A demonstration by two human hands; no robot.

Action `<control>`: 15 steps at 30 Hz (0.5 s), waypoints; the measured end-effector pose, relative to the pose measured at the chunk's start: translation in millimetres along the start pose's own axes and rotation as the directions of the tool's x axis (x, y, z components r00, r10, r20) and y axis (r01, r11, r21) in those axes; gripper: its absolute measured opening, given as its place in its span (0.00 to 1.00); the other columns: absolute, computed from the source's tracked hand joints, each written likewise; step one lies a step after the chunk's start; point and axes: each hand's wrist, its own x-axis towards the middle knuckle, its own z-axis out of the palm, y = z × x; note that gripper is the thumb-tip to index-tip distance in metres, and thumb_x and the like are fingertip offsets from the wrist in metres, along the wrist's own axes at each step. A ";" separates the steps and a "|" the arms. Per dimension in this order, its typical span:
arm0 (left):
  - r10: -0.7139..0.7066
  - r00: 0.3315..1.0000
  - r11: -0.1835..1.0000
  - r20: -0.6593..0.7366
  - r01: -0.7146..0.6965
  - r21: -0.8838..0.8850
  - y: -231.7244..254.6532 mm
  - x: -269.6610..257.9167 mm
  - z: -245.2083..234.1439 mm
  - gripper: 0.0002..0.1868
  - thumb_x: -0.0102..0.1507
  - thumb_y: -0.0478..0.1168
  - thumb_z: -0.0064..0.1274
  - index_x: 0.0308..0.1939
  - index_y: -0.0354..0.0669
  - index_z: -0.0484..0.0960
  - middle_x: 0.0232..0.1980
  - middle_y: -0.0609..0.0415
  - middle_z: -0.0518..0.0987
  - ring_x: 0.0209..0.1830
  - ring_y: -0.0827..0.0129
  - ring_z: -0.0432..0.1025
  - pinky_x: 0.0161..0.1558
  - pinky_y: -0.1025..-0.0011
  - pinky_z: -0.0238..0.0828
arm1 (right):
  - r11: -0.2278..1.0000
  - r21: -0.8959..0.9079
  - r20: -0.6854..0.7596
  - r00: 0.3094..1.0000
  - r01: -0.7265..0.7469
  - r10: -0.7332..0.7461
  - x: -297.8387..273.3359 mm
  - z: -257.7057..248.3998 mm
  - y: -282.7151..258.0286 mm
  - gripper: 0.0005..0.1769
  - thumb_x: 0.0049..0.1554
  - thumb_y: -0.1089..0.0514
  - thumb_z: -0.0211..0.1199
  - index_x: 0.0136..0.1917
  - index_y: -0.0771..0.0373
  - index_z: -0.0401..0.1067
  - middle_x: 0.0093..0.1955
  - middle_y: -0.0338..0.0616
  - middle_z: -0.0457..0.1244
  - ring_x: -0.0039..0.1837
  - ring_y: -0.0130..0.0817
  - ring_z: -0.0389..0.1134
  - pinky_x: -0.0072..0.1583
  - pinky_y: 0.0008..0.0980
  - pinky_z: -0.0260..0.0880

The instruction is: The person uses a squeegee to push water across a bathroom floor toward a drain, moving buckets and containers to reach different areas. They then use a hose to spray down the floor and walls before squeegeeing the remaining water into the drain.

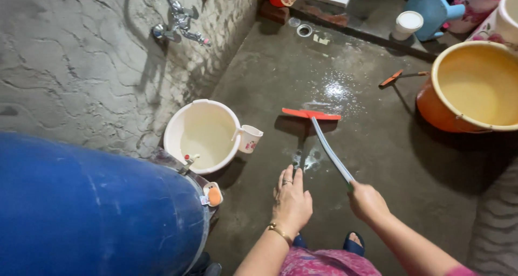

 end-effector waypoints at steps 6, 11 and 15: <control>-0.039 0.999 0.999 -0.008 0.039 -0.027 -19.0 7.0 2.2 0.34 0.61 0.40 0.54 0.70 0.35 0.65 0.77 0.38 0.58 0.77 0.46 0.52 0.71 0.48 0.50 | 0.987 -0.151 0.018 0.998 0.058 -0.056 31.3 62.3 -8.5 0.22 0.62 0.49 0.51 0.69 0.49 0.67 0.51 0.59 0.69 0.56 0.58 0.73 0.58 0.54 0.73; -0.034 0.999 0.999 0.008 0.035 -0.039 -23.5 7.8 -0.1 0.35 0.61 0.40 0.54 0.71 0.34 0.64 0.77 0.37 0.59 0.77 0.45 0.51 0.73 0.52 0.49 | 0.986 -0.110 -0.118 0.983 0.129 -0.141 126.3 76.2 -50.0 0.19 0.65 0.52 0.47 0.61 0.59 0.73 0.54 0.61 0.70 0.58 0.59 0.72 0.59 0.54 0.73; -0.081 0.997 0.988 0.016 0.083 -0.130 -45.8 12.0 29.4 0.35 0.61 0.39 0.54 0.72 0.33 0.63 0.77 0.34 0.58 0.76 0.43 0.53 0.72 0.52 0.49 | 0.983 0.161 -0.037 0.996 0.089 -0.084 155.1 68.5 -83.1 0.20 0.64 0.53 0.50 0.63 0.60 0.74 0.51 0.59 0.72 0.53 0.53 0.75 0.57 0.46 0.74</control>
